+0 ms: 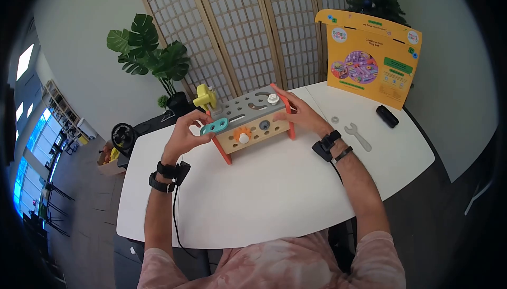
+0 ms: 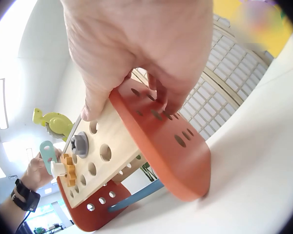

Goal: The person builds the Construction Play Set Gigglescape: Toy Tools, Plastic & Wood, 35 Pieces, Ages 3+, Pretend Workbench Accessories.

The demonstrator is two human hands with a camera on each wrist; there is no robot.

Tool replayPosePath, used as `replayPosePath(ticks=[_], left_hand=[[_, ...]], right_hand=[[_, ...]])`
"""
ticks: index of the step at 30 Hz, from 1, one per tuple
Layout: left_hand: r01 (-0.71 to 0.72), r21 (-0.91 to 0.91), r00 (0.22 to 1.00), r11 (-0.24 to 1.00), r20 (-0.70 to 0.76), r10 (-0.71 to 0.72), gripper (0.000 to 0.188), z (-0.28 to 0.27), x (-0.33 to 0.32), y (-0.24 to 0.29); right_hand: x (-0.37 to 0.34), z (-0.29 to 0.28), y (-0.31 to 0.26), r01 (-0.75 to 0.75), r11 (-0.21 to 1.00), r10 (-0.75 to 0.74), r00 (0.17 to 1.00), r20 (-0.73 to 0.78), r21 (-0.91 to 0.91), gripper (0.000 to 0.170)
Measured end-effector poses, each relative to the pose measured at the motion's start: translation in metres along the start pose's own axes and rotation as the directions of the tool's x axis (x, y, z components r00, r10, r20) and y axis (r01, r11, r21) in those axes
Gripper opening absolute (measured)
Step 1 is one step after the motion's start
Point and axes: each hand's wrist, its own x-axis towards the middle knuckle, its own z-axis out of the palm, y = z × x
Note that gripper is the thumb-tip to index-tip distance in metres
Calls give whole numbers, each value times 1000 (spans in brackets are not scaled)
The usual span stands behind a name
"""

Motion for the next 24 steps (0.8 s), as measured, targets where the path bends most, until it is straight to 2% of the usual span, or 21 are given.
replayPosePath(ticks=[2,5,14,20,24], left_hand=[[-59,5,998,998,-25,59,33,10,6,1],[-97,68,993,993,-59,101,31,21,11,-1],[-48,118,994,992,-96,60,37,32,6,0],[-45,125,990,991,-128,61,35,43,4,-8],[-30,120,989,992,-138,46,32,45,6,-11]], right_hand=[[2,-6,-4,-100,989,98,995,26,108,94],[6,-14,7,-67,983,66,998,14,173,88],[19,-21,22,-94,969,94,996,11,229,69],[21,-20,35,-85,949,84,996,16,304,64],[20,-19,32,-109,950,110,994,13,292,63]])
